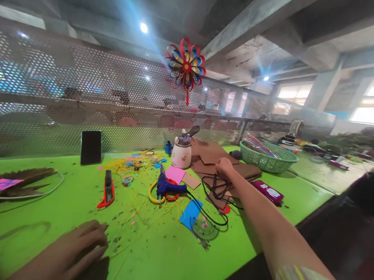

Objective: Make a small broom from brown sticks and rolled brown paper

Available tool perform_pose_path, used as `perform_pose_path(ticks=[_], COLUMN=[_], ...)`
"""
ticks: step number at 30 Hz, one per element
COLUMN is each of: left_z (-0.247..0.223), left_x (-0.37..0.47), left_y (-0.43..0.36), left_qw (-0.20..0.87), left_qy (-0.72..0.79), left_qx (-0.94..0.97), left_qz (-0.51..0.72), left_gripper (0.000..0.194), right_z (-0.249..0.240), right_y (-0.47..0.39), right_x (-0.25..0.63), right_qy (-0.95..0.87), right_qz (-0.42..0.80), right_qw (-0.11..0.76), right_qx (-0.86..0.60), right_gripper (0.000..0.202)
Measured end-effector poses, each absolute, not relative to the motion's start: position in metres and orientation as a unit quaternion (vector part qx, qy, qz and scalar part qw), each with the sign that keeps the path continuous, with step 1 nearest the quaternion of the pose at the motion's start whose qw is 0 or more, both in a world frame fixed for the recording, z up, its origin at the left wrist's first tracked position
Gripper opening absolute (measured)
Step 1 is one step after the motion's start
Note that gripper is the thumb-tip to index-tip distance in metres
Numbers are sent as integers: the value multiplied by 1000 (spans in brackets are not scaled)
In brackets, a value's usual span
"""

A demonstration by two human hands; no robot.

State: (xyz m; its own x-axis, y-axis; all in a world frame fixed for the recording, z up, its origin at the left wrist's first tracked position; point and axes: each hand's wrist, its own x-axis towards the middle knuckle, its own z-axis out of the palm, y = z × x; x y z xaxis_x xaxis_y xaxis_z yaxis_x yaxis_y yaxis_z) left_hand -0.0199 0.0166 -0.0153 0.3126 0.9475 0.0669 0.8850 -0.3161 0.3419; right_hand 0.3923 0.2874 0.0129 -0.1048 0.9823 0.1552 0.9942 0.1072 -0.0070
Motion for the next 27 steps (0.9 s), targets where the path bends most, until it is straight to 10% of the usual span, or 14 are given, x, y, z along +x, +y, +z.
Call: perform_pose_path(ticks=[17, 27], left_z=[-10, -10], left_x=[-17, -16], left_y=[8, 6], left_qw=[128, 123], left_qy=[569, 577], left_qx=[798, 795], left_qz=[154, 145], left_gripper=[25, 25], right_z=[-14, -8], right_y=[355, 344], right_x=[380, 394], right_qy=[-781, -705], right_qz=[-52, -52], right_qw=[18, 230], right_qx=[-623, -669], right_gripper=[30, 28])
